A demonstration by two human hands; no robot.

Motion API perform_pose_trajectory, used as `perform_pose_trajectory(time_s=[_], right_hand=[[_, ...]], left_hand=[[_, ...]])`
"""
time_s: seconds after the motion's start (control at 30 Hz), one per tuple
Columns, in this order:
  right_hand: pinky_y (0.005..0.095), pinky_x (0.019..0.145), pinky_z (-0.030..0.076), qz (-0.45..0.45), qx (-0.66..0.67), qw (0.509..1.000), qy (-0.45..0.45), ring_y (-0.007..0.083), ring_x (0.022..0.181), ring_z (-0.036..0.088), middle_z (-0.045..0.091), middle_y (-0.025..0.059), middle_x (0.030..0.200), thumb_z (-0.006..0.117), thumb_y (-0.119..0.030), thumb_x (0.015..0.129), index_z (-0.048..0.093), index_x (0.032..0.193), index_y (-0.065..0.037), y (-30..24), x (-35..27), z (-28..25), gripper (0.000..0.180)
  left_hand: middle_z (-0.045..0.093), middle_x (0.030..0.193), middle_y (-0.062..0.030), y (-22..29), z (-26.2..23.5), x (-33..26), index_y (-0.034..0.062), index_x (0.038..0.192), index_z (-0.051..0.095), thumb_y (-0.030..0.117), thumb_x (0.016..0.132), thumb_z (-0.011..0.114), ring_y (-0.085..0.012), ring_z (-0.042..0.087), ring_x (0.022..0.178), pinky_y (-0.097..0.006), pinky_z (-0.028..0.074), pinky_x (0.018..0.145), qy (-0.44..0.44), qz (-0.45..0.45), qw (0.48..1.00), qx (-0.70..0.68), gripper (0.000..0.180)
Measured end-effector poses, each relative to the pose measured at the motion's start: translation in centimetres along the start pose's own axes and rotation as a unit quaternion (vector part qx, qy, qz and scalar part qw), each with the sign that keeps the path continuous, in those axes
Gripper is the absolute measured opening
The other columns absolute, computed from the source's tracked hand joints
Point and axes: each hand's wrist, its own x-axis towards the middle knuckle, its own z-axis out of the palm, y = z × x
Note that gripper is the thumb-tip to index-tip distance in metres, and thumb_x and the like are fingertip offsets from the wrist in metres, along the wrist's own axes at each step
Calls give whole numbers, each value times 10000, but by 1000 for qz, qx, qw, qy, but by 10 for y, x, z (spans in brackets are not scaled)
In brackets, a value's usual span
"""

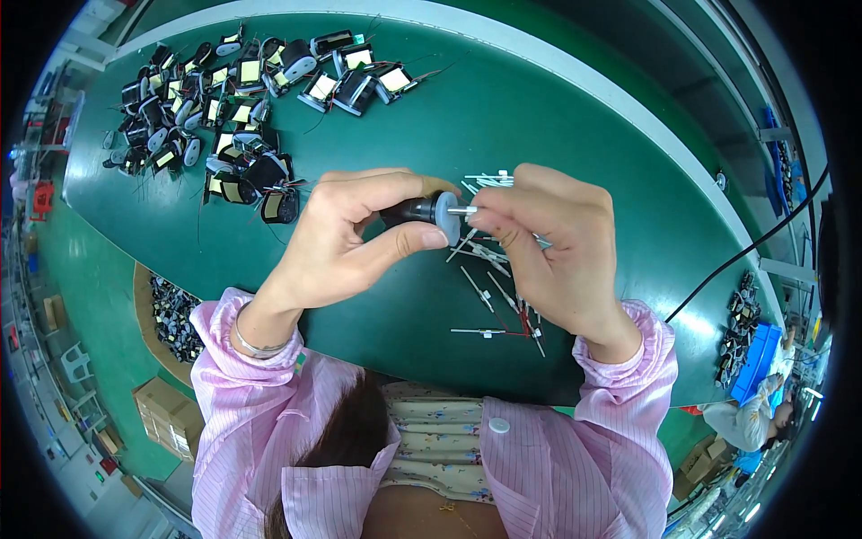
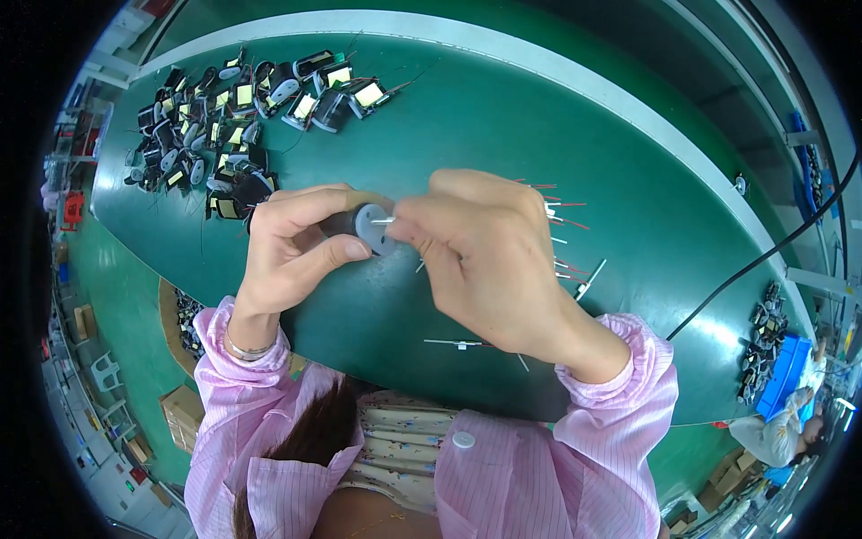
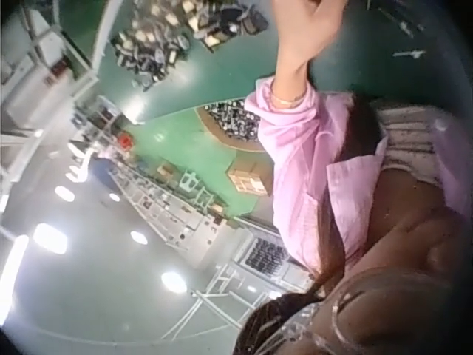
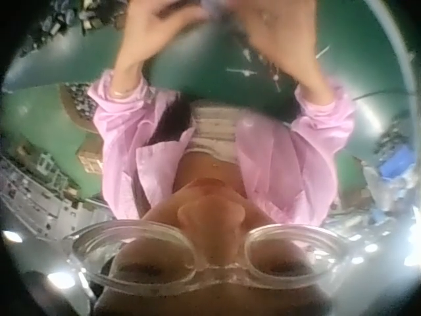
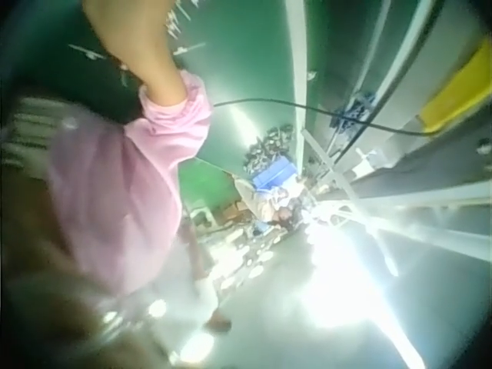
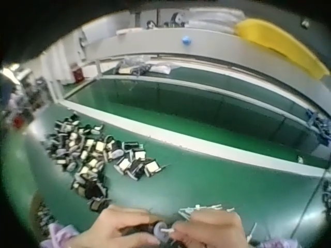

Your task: The person assembles small electronic units by inserting metal pins and wires into plastic housings by hand, taking components from a cardboard box.

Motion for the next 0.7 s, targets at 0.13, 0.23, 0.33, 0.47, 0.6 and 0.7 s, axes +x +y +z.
perform_pose_trajectory(time_s=[0.13,0.23,0.33,0.47,0.6,0.7], right_hand=[[306,469,312,1,39,998,-42,186,500,438,498,75,590,697,39,723,672,805,6,3,0,0,92],[316,463,318,-55,-82,995,-15,203,491,447,487,77,565,697,45,708,665,777,3,0,-3,11,87],[319,459,329,-67,-91,994,-9,209,480,463,480,78,553,692,49,709,653,768,4,-3,-3,7,83],[309,448,334,-54,-21,998,24,201,465,466,485,78,562,686,44,728,640,795,11,0,-6,12,88],[302,439,322,-57,-50,992,98,201,465,454,482,77,571,693,32,740,656,788,14,1,-1,17,64],[351,462,365,-54,-77,992,87,254,501,494,505,106,592,669,-3,753,656,787,3,13,11,3,37]], left_hand=[[651,756,-117,2,2,-7,-47,965,668,32,742,729,-173,612,599,-277,463,548,-29,-61,993,-96,244],[645,731,-123,-1,7,-6,-64,953,658,25,728,739,-173,607,572,-277,462,518,8,11,998,65,254],[629,698,-127,4,6,-9,-64,938,655,15,713,750,-170,600,568,-264,452,510,2,56,987,152,257],[609,689,-117,12,13,-6,-64,950,657,29,717,757,-161,586,563,-252,443,510,54,41,991,111,270],[623,735,-118,6,13,1,-63,984,651,62,737,757,-165,600,626,-256,469,576,63,45,989,124,296],[641,850,-147,-4,5,15,-54,1077,621,103,768,740,-219,633,749,-297,495,690,37,52,994,89,366]])
